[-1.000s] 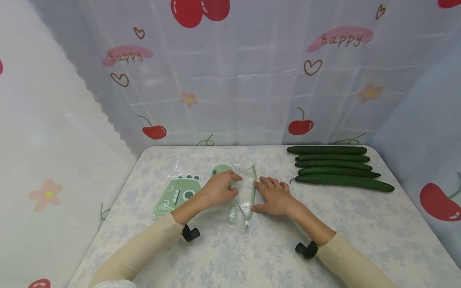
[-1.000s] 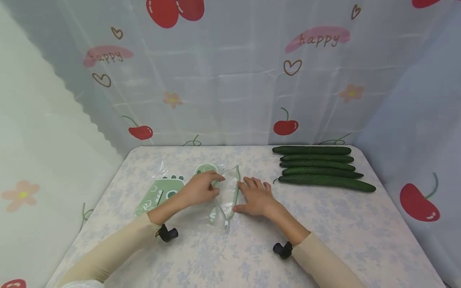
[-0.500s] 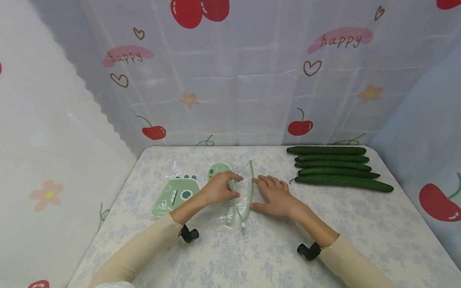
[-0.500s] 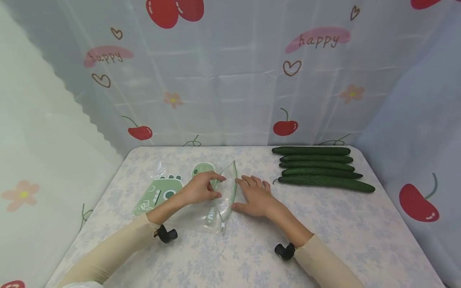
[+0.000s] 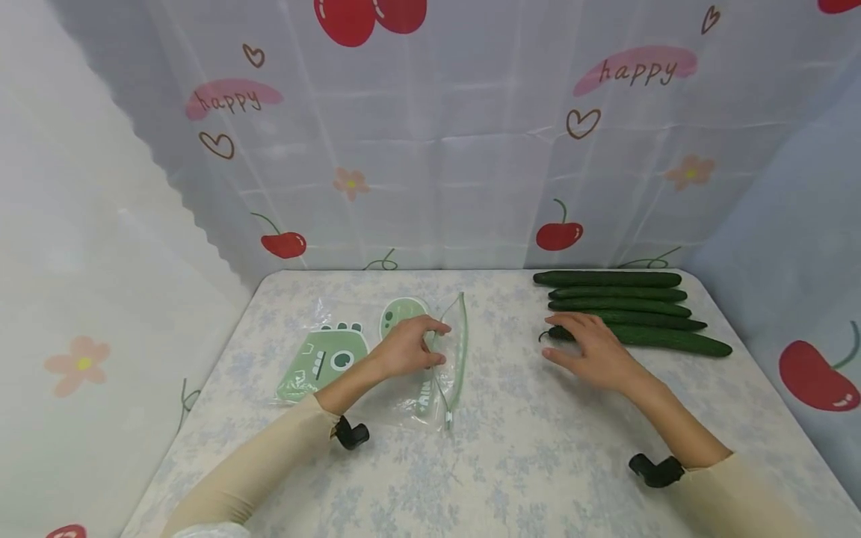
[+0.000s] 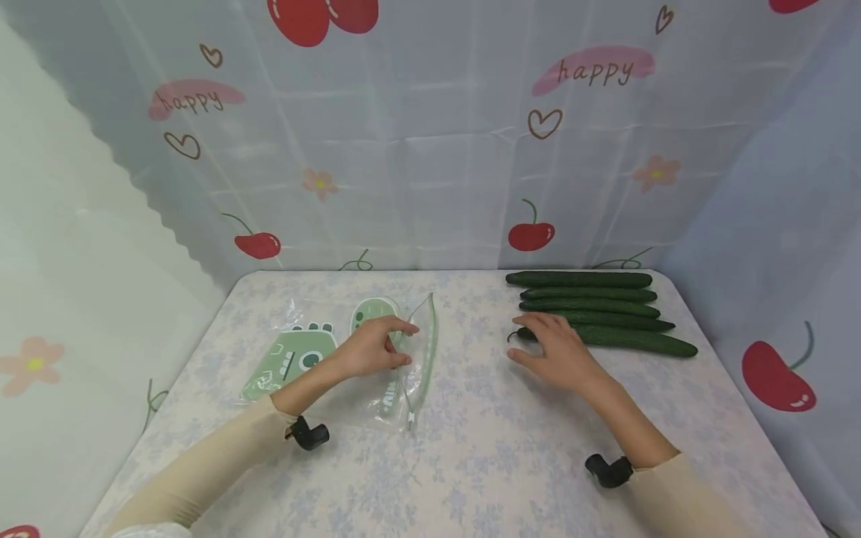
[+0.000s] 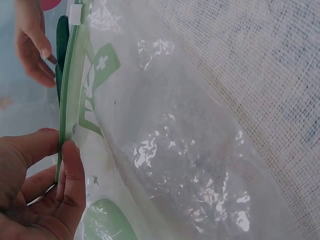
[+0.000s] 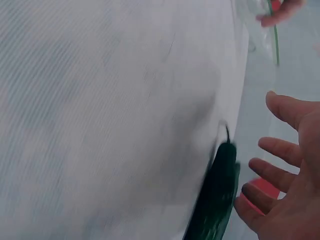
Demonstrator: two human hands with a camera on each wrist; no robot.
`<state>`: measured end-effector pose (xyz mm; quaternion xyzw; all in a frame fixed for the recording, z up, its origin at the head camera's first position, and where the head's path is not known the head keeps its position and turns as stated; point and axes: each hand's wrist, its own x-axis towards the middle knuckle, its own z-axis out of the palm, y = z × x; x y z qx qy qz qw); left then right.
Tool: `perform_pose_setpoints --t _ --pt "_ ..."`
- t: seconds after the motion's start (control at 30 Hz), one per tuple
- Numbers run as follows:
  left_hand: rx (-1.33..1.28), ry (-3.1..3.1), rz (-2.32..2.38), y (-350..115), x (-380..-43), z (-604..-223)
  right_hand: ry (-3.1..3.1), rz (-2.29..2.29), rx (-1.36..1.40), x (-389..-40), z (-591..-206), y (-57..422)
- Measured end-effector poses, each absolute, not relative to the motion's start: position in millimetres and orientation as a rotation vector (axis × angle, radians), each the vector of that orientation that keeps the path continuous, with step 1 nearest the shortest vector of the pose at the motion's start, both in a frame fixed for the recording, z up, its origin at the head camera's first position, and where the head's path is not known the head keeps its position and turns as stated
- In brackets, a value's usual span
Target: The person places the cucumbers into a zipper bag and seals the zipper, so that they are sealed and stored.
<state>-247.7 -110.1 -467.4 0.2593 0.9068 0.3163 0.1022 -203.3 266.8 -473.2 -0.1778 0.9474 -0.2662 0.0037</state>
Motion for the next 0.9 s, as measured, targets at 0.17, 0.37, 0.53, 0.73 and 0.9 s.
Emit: perform_pose_setpoints --t 0.17,0.37,0.53,0.73,0.9 --pt "0.755 2.674 0.939 -110 -249 -468 3.000 -0.828 -0.425 -198 -469 311" --pt "0.747 2.662 0.960 -111 -248 -467 3.075 -0.833 -0.315 -191 -471 359" --pt "0.735 2.659 0.960 -111 -248 -468 3.133 -0.896 -0.201 -192 -483 397" --pt "0.722 2.658 0.959 -111 -248 -468 3.152 -0.961 -0.113 -190 -496 440" --pt "0.718 2.659 0.952 -111 -249 -469 3.148 -0.930 -0.068 -189 -501 463"
